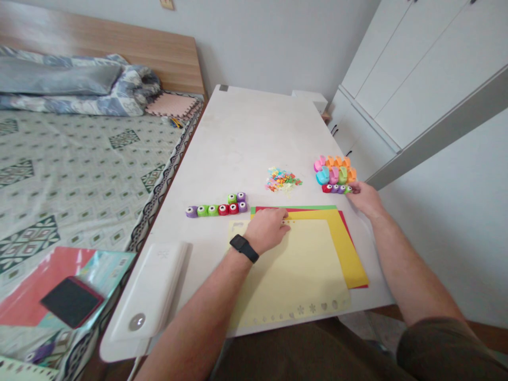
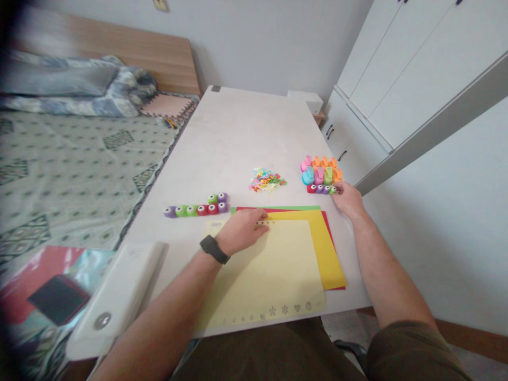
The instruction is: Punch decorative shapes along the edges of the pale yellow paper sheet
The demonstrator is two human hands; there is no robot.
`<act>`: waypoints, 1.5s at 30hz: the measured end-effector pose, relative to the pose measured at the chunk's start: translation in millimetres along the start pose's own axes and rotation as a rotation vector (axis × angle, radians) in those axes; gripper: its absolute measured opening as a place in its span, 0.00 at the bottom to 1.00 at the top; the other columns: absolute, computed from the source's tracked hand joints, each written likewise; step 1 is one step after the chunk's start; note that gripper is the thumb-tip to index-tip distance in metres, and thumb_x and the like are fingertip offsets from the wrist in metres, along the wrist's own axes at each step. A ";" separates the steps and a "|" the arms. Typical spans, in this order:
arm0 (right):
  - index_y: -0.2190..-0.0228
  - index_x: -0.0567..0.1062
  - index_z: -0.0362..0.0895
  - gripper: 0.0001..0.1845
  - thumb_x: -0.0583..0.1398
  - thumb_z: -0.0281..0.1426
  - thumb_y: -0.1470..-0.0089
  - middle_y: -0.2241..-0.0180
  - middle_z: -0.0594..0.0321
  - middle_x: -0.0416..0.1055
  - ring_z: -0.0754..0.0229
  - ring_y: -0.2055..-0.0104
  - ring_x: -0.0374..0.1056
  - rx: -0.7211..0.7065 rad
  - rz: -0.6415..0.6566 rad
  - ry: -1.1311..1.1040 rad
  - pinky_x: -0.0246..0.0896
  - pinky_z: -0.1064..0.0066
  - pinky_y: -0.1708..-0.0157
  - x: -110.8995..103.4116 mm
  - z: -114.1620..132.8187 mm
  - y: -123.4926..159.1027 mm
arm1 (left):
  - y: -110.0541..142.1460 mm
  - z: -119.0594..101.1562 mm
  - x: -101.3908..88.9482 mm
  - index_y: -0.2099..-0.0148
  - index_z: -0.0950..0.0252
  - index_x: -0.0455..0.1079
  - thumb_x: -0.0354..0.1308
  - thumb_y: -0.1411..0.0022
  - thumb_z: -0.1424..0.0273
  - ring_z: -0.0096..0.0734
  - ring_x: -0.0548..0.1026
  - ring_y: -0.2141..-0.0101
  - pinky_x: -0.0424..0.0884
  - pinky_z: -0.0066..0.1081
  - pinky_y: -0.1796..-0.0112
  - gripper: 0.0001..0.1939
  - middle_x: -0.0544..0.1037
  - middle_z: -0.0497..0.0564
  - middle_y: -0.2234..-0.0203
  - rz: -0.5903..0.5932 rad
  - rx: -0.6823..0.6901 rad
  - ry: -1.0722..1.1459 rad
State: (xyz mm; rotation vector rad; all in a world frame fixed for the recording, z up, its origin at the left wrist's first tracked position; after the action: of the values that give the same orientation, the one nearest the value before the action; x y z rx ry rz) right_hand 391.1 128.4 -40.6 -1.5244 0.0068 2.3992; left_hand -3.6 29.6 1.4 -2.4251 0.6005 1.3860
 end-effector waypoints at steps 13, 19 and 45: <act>0.51 0.77 0.45 0.29 0.67 0.38 0.57 0.55 0.54 0.79 0.50 0.59 0.74 0.010 0.004 0.001 0.66 0.60 0.57 0.3 11.6 2.5 | 0.8 -1.8 -3.0 0.53 0.64 0.74 0.60 0.37 0.64 0.40 0.79 0.59 0.71 0.33 0.61 0.12 0.82 0.55 0.60 -0.004 0.008 -0.006; 0.52 0.78 0.45 0.25 0.66 0.38 0.54 0.56 0.53 0.79 0.49 0.57 0.74 0.020 -0.017 0.001 0.66 0.59 0.56 -0.1 18.1 3.0 | 1.2 -2.7 -3.7 0.53 0.64 0.74 0.59 0.37 0.64 0.40 0.79 0.60 0.71 0.34 0.62 0.12 0.82 0.55 0.61 -0.016 0.016 -0.006; 0.51 0.74 0.40 0.26 0.62 0.31 0.54 0.54 0.49 0.74 0.52 0.61 0.71 -0.020 -0.339 0.023 0.65 0.57 0.55 -13.8 43.5 9.9 | 1.9 -2.9 -2.0 0.54 0.63 0.74 0.59 0.37 0.64 0.42 0.79 0.60 0.71 0.34 0.61 0.12 0.82 0.55 0.61 -0.024 0.016 -0.029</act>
State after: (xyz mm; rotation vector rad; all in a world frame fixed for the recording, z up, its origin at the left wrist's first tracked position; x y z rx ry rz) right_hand 355.5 122.6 -10.9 -1.4301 -0.2511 2.1189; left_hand -3.2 27.2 4.5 -2.3882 0.5713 1.3986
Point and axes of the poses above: each hand's wrist, its own y-axis away from the middle knuckle, its own x-axis out of the palm, z = x × y, the point moved 3 cm from there along -y, towards the middle knuckle
